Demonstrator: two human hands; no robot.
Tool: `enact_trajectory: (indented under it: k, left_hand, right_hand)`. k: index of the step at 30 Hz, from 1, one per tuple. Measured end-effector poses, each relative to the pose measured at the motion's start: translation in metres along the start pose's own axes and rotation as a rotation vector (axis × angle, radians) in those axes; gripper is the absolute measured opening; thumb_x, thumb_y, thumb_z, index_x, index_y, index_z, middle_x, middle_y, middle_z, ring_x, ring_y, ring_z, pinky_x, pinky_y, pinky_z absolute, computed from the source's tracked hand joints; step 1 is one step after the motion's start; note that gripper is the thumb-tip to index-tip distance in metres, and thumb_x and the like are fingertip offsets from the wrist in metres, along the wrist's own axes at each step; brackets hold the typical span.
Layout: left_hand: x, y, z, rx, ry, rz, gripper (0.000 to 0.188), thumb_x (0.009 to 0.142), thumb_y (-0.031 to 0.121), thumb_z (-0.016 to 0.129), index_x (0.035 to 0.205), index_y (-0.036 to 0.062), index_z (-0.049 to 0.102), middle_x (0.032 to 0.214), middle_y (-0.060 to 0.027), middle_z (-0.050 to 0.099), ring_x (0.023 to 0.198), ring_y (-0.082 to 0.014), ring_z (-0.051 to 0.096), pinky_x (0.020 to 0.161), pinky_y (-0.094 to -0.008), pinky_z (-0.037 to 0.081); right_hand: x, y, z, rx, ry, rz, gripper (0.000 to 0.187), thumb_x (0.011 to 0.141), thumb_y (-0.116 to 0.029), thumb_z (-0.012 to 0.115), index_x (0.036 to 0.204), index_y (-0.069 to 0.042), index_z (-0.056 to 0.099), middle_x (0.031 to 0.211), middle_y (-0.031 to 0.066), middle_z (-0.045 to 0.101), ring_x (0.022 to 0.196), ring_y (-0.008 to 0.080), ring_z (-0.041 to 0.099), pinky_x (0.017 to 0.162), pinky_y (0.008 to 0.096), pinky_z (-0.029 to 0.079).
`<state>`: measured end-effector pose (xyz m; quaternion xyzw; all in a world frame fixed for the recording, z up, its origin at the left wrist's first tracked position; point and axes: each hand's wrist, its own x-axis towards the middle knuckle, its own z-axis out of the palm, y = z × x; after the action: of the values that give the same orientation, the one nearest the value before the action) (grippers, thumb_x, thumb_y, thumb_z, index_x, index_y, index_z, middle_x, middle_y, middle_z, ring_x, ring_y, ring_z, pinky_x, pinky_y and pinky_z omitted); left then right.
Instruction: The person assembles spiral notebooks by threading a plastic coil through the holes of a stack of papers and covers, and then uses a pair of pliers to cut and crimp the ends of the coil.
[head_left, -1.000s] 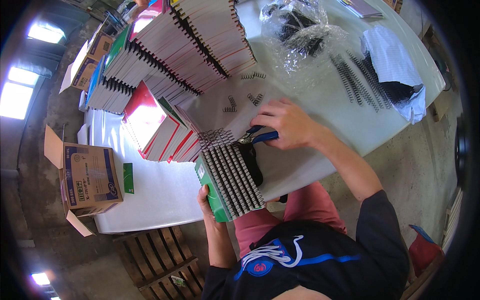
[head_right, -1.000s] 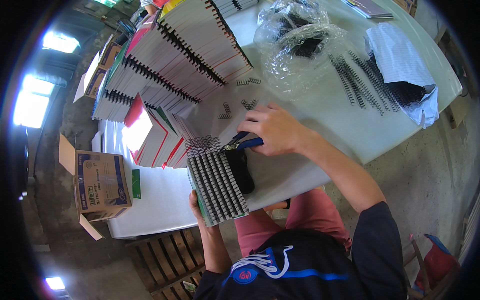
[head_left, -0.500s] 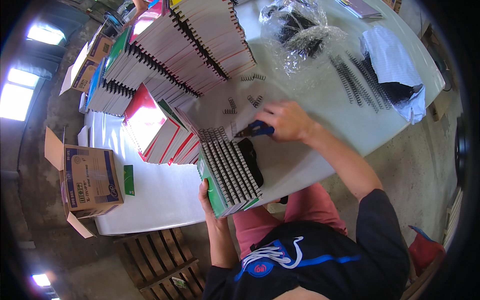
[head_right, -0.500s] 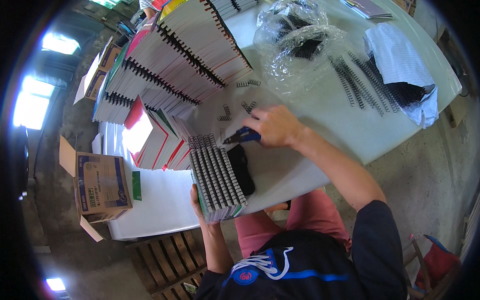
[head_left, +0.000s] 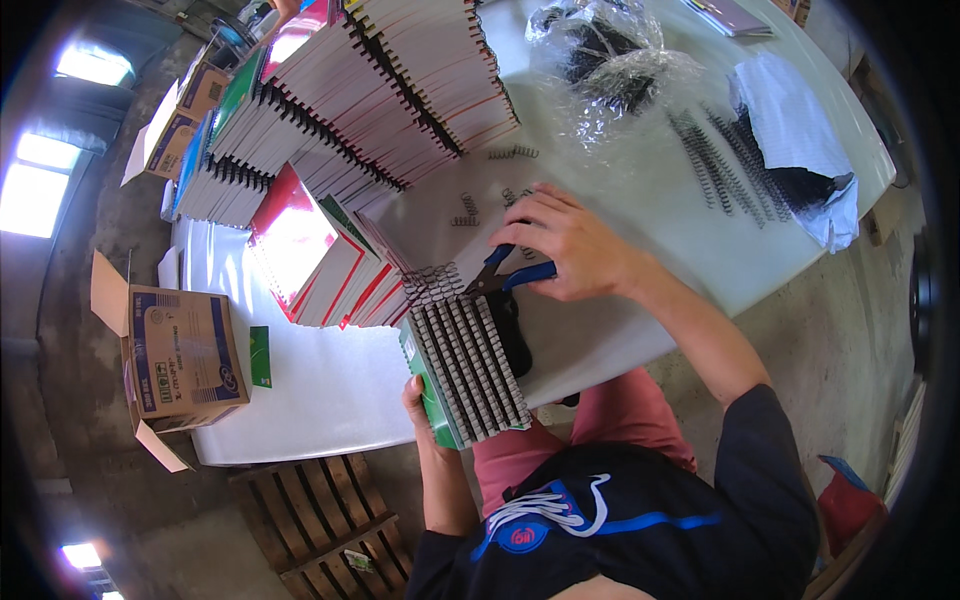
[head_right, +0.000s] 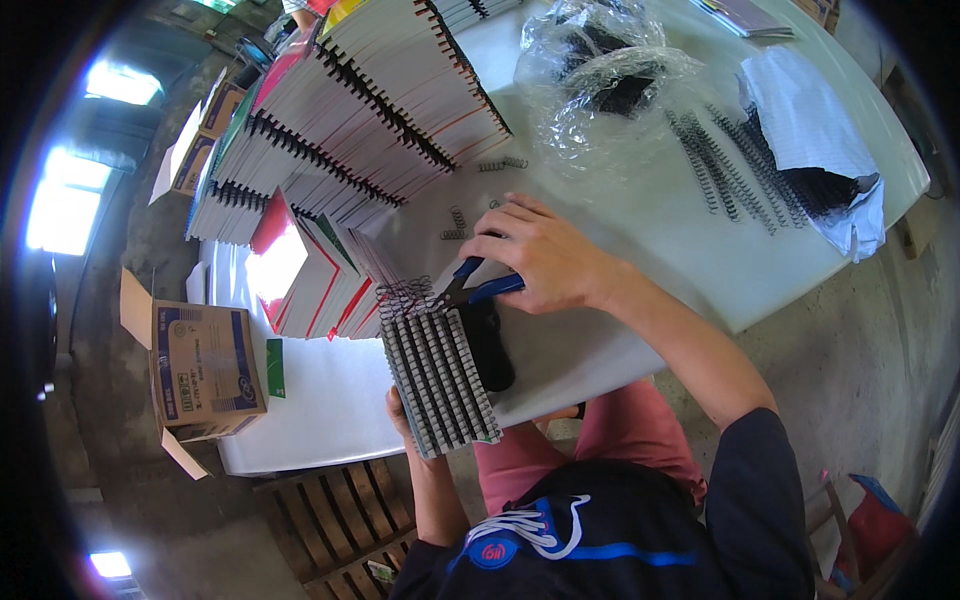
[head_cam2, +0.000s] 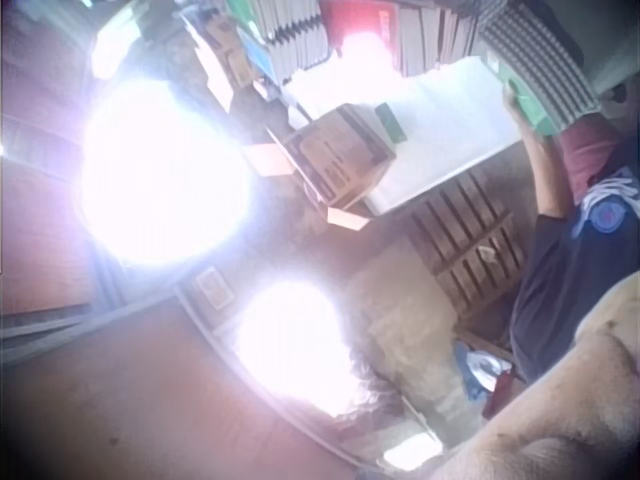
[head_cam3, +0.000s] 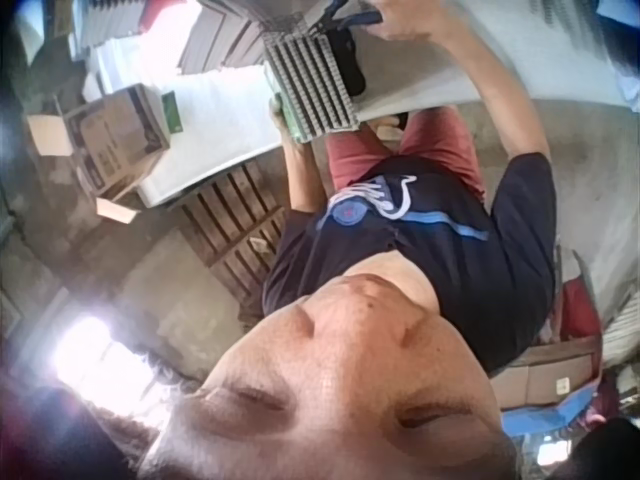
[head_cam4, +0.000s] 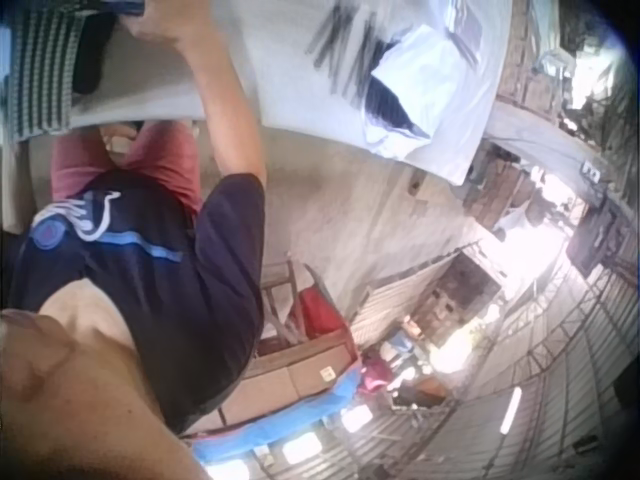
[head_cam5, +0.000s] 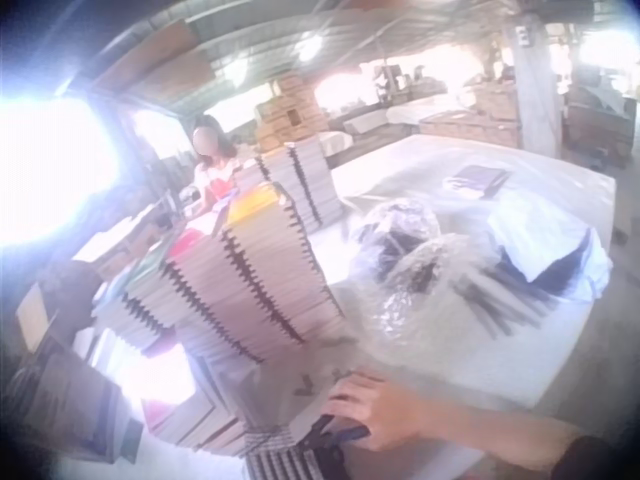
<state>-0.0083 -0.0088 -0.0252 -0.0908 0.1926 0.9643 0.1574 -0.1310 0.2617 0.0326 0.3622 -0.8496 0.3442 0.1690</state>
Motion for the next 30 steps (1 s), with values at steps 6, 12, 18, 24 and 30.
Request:
enact_trajectory:
  k: [6,12,18,24,30]
  left_hand:
    - [-0.002,-0.001,-0.001,0.025,-0.005,-0.007,0.071,0.075,0.035,0.071,0.128,-0.0055,0.045,0.118,-0.0234,0.057,0.103,-0.0336,0.061,0.086,-0.0502,0.053]
    - [-0.001,-0.002,-0.001,0.035,0.014,0.001,0.073,0.074,0.037,0.072,0.127,-0.0058,0.045,0.118,-0.023,0.057,0.101,-0.0335,0.062,0.086,-0.0492,0.053]
    - [-0.002,-0.002,-0.003,0.07,0.028,0.001,0.076,0.072,0.038,0.073,0.128,-0.0057,0.045,0.118,-0.0228,0.057,0.101,-0.0332,0.062,0.086,-0.0487,0.053]
    - [-0.003,-0.002,-0.005,0.085,0.037,-0.004,0.077,0.072,0.039,0.073,0.128,-0.0056,0.044,0.12,-0.0228,0.055,0.102,-0.0331,0.061,0.087,-0.0487,0.052]
    - [0.0,0.0,0.003,0.082,0.078,-0.018,0.071,0.07,0.031,0.071,0.127,-0.0036,0.046,0.116,-0.0204,0.059,0.099,-0.0311,0.063,0.088,-0.0445,0.053]
  right_hand:
    - [0.002,0.001,0.001,0.012,0.013,-0.021,0.044,0.06,-0.015,0.074,0.102,-0.014,0.06,0.101,0.0074,0.056,0.099,0.0278,0.055,0.097,0.042,0.038]
    - [-0.001,-0.003,0.0,0.045,-0.116,0.015,0.043,0.06,-0.014,0.074,0.101,-0.014,0.061,0.099,0.0067,0.058,0.094,0.0273,0.057,0.088,0.0396,0.043]
    - [0.002,-0.001,-0.003,0.068,-0.01,0.002,0.039,0.062,-0.016,0.073,0.099,-0.013,0.062,0.097,0.0066,0.059,0.092,0.0271,0.057,0.086,0.0382,0.044]
    - [0.001,-0.001,0.0,-0.004,-0.061,-0.021,0.036,0.062,-0.016,0.073,0.095,-0.013,0.061,0.091,0.006,0.06,0.087,0.0273,0.059,0.081,0.0388,0.045]
    - [-0.005,0.004,0.006,-0.064,-0.104,0.035,0.029,0.063,-0.016,0.072,0.088,-0.012,0.059,0.077,0.0061,0.06,0.071,0.0276,0.061,0.065,0.0374,0.049]
